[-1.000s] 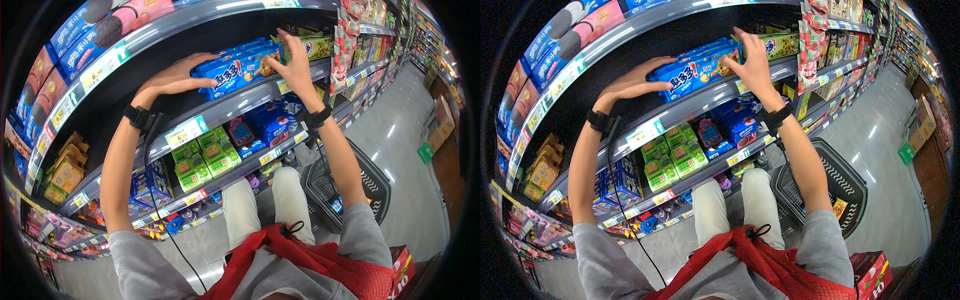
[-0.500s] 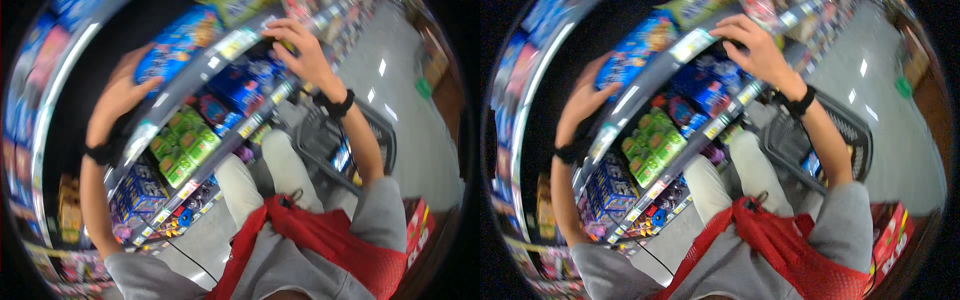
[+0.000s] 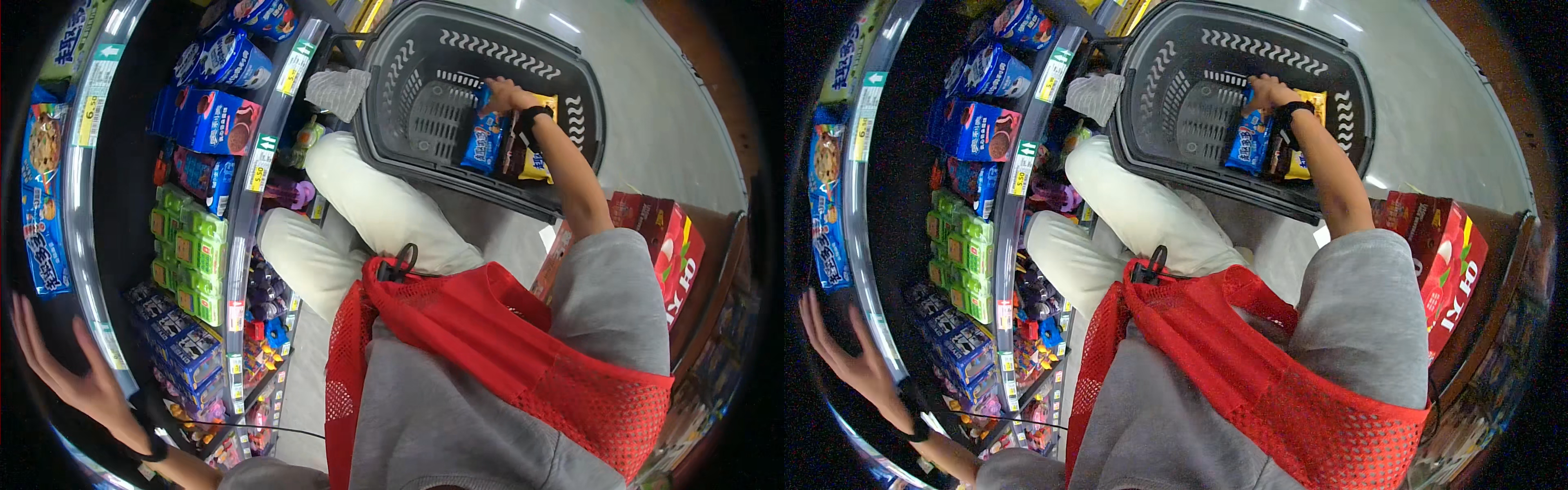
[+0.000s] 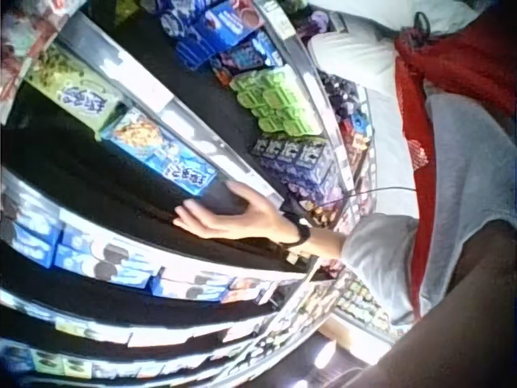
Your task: Dusting and cleaning various grocery items on a supermarket shelf using a cloth.
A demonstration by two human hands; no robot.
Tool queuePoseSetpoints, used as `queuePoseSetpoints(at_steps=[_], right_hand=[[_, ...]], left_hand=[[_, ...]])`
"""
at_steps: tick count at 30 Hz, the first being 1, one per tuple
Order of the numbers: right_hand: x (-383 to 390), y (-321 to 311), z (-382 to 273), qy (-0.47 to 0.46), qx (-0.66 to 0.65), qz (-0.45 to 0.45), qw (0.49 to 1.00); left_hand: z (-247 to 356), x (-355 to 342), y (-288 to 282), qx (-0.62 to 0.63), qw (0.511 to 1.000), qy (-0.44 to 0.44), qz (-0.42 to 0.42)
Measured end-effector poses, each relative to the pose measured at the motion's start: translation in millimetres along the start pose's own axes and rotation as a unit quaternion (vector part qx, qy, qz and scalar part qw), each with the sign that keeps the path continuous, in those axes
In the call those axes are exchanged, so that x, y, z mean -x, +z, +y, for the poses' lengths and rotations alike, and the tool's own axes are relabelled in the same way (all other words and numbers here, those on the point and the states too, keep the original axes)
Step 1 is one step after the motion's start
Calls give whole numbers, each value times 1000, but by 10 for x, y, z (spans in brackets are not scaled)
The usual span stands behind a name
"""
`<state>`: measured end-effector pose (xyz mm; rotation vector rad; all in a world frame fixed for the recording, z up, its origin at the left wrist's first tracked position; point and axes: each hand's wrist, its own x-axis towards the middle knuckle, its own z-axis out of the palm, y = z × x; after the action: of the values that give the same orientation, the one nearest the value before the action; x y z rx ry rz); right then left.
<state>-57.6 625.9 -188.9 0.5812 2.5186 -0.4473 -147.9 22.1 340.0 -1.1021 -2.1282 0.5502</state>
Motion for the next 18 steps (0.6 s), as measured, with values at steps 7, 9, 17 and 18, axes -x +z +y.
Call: queuePoseSetpoints(at_steps=[7,9,17,18], right_hand=[[-301,-183,-204,-3,-63,-130,989],[-351,-191,186,-20,-105,-160,981],[-315,-177,211,37,-164,-207,964],[-261,-222,179,42,-145,-206,967]], left_hand=[[927,319,-414,185,950,48,-246],[1034,232,-158,242,921,22,-306],[1055,438,156,259,902,-60,-340],[1064,449,158,276,902,-59,-327]])
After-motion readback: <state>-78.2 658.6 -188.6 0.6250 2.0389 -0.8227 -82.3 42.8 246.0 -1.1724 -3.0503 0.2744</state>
